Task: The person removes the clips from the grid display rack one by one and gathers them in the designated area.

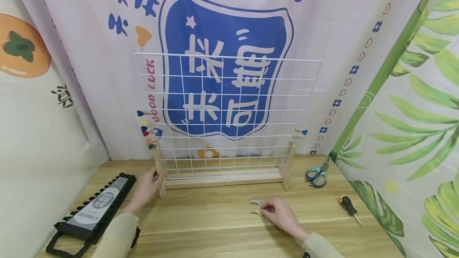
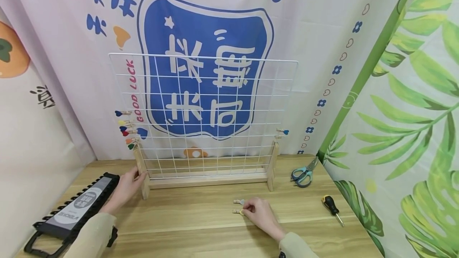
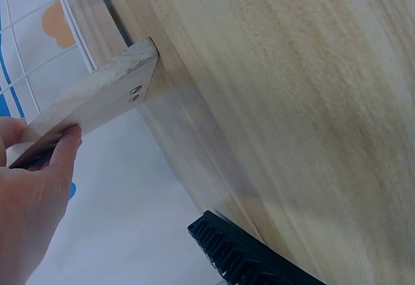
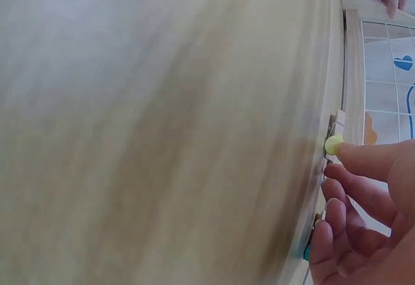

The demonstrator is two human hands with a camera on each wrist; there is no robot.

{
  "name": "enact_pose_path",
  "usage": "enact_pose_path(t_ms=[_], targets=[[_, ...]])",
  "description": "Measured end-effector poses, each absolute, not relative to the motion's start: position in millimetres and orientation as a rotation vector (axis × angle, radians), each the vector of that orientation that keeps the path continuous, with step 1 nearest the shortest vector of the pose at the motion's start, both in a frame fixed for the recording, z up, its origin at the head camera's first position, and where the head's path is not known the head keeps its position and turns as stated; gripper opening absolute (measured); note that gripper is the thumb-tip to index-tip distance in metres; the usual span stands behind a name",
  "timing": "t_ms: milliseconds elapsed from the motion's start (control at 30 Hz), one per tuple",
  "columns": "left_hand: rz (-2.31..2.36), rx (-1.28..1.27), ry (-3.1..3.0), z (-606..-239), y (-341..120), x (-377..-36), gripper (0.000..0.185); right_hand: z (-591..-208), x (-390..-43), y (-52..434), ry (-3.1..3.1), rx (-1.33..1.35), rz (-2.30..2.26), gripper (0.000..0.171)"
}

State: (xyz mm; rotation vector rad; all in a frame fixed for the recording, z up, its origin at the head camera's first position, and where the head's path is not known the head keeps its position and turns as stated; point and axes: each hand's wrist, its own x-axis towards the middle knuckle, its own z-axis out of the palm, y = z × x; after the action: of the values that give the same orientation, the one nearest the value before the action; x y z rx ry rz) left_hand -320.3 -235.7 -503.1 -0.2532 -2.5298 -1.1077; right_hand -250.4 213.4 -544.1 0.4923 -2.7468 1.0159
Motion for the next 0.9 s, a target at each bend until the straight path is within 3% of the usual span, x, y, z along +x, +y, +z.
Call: enact_pose_path(t_ms=[267, 900], targets=[[-1.112, -0.229, -2.570, -502, -236, -320, 0.013, -528, -261, 226, -2.686, 0.460, 1.058, 0.007], [-1.159, -0.219, -2.603, -500, -237, -318, 0.021, -387, -308, 296, -2.238, 0.032, 1.036, 0.023]])
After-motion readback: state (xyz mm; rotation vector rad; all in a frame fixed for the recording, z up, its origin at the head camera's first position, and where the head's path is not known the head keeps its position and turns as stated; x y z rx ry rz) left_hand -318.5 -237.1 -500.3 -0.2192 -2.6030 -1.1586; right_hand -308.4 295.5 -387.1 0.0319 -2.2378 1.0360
